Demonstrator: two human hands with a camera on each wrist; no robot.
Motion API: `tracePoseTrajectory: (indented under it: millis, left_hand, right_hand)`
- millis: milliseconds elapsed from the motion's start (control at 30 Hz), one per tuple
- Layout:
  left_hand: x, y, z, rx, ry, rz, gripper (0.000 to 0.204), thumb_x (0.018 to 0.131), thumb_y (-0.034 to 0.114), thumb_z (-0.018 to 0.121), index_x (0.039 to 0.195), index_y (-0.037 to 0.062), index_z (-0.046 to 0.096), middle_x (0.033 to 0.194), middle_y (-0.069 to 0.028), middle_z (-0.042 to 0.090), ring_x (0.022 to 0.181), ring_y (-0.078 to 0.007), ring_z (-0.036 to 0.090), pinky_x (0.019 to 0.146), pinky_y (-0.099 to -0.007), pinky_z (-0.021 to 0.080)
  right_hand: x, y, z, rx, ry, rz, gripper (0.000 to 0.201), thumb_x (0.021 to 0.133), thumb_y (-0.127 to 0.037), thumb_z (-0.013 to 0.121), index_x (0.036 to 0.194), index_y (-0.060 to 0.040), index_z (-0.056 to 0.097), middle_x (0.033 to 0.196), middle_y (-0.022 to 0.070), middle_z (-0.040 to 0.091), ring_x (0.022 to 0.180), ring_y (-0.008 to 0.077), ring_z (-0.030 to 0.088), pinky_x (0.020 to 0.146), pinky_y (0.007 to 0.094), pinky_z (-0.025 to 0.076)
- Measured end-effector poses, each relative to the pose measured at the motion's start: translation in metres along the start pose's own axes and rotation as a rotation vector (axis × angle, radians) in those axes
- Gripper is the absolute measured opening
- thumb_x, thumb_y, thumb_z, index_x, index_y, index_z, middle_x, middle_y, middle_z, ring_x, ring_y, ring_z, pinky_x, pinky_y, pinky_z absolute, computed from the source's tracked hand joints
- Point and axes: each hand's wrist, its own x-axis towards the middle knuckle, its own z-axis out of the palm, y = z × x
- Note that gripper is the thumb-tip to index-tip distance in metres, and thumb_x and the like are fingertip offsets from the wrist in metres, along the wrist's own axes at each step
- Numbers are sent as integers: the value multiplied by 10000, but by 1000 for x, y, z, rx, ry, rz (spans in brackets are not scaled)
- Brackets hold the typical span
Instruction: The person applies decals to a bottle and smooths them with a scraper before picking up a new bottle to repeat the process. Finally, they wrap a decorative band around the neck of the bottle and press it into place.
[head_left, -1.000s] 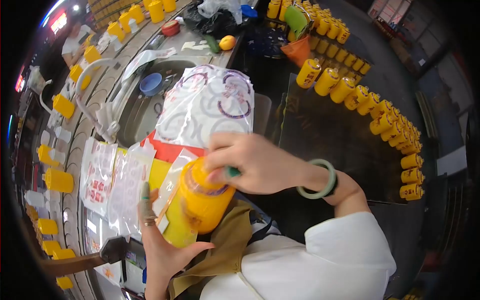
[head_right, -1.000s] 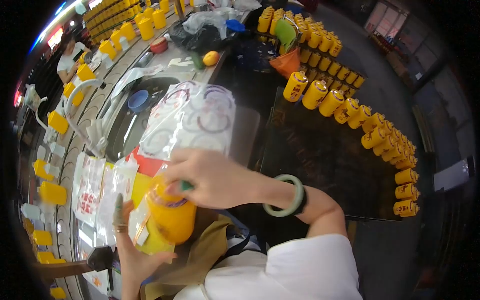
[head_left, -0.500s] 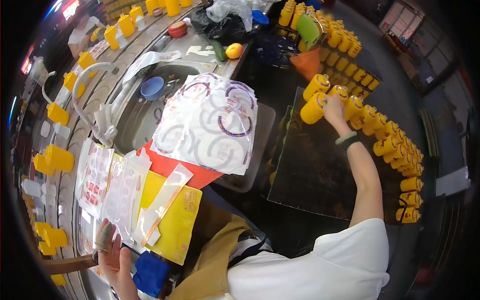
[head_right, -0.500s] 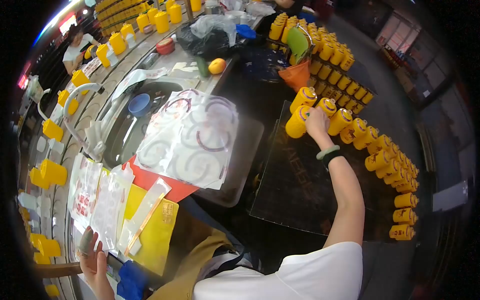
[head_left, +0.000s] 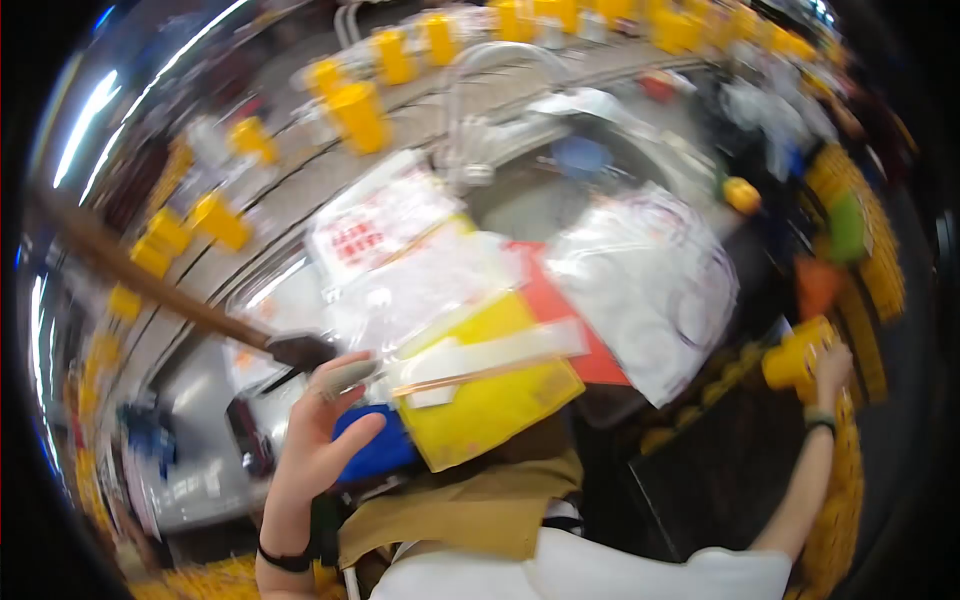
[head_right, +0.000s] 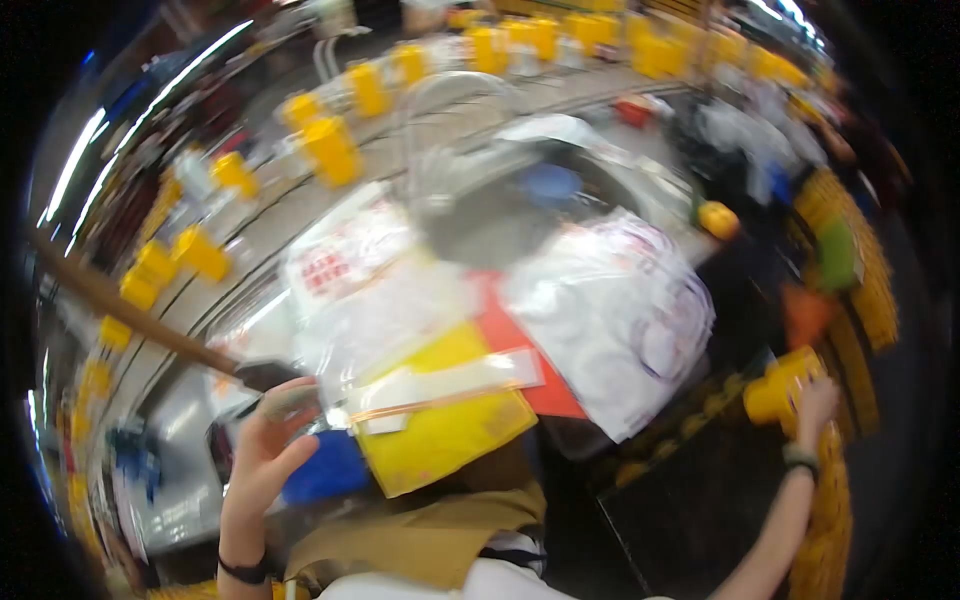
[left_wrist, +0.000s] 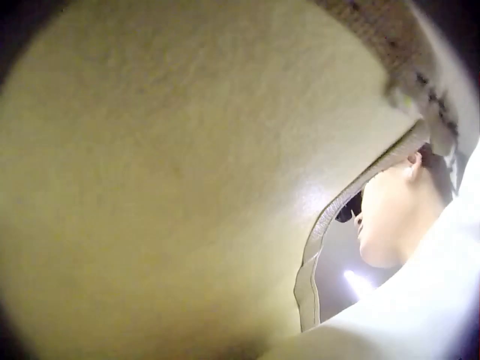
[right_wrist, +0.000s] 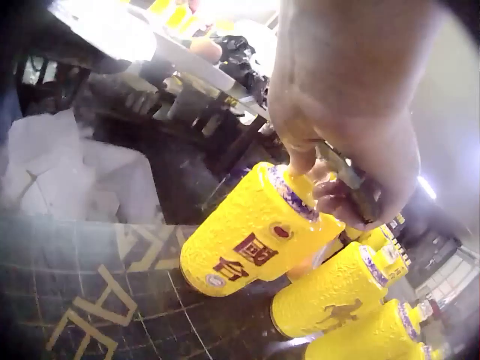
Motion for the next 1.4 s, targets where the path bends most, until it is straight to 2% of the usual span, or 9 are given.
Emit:
tracePoseTrajectory:
  millis: [67,333,467,533,667,833,1000,1200,1400]
  left_hand:
    - [-16,-6,-16,-120,61,-46,487,948,-7,708,1418,3,582,1484,-110,573,1390,-205,526,1171,-398,426]
    - [-51,-51,-103,-259,694,72,282,1056,61,580,1318,-23,644,1313,-136,695,1166,-208,681,1038,-347,532]
    - [-42,-70,-168,-195,812,147,258,1047,70,619,1285,-9,678,1242,-98,723,1151,-187,684,998,-329,534]
    - [-20,-80,-213,-119,827,139,255,1048,113,636,1277,13,687,1241,-75,721,1132,-157,679,970,-316,530]
    - [53,-92,-291,-2,773,204,317,1018,184,693,1288,20,682,1168,-30,733,1101,-155,678,953,-327,537]
    - [177,-94,-334,317,739,24,772,893,380,831,1510,51,504,1441,-197,565,1265,-288,609,1018,-400,525]
    - [315,-128,-339,605,673,278,1032,724,439,939,1488,-49,445,1449,-269,531,1353,-371,531,1138,-436,428]
    - [423,-131,-296,568,752,299,962,647,372,971,1400,-9,510,1332,-211,591,1267,-350,578,1104,-437,453]
    - [428,-152,-291,424,840,387,841,640,337,955,1274,-48,559,1307,-240,589,1183,-367,617,1027,-435,516]
  right_hand:
    - [12,-24,-17,200,64,25,430,965,-424,699,1243,-104,629,1212,203,631,1146,412,622,909,519,515]
    - [-81,-327,-248,938,208,-936,213,895,20,704,1096,11,636,1008,132,598,909,272,600,798,347,478]
    - [-123,-467,-319,1170,89,-1265,260,850,44,727,1093,-34,676,967,134,631,848,326,636,753,385,519]
    - [-130,-545,-344,1132,296,-1457,351,805,8,754,1137,-56,660,1009,126,651,925,348,661,771,432,540]
    - [-120,-712,-367,847,313,-1299,424,888,-156,744,1282,-69,613,1113,166,684,1054,373,683,850,468,566]
    - [-54,-893,-335,644,95,-893,467,937,-236,721,1331,-48,556,1213,170,705,1095,360,722,893,463,592]
    - [-21,-933,-314,544,12,-586,524,1018,-234,577,1491,-24,493,1234,133,724,1086,341,733,813,476,619]
    - [16,-933,-293,545,116,-579,323,1003,-243,609,1248,-33,610,1182,152,741,1123,289,733,820,436,624]
    - [8,-903,-306,347,80,-611,205,939,-238,723,1107,-127,758,1197,104,743,1132,263,731,826,384,621]
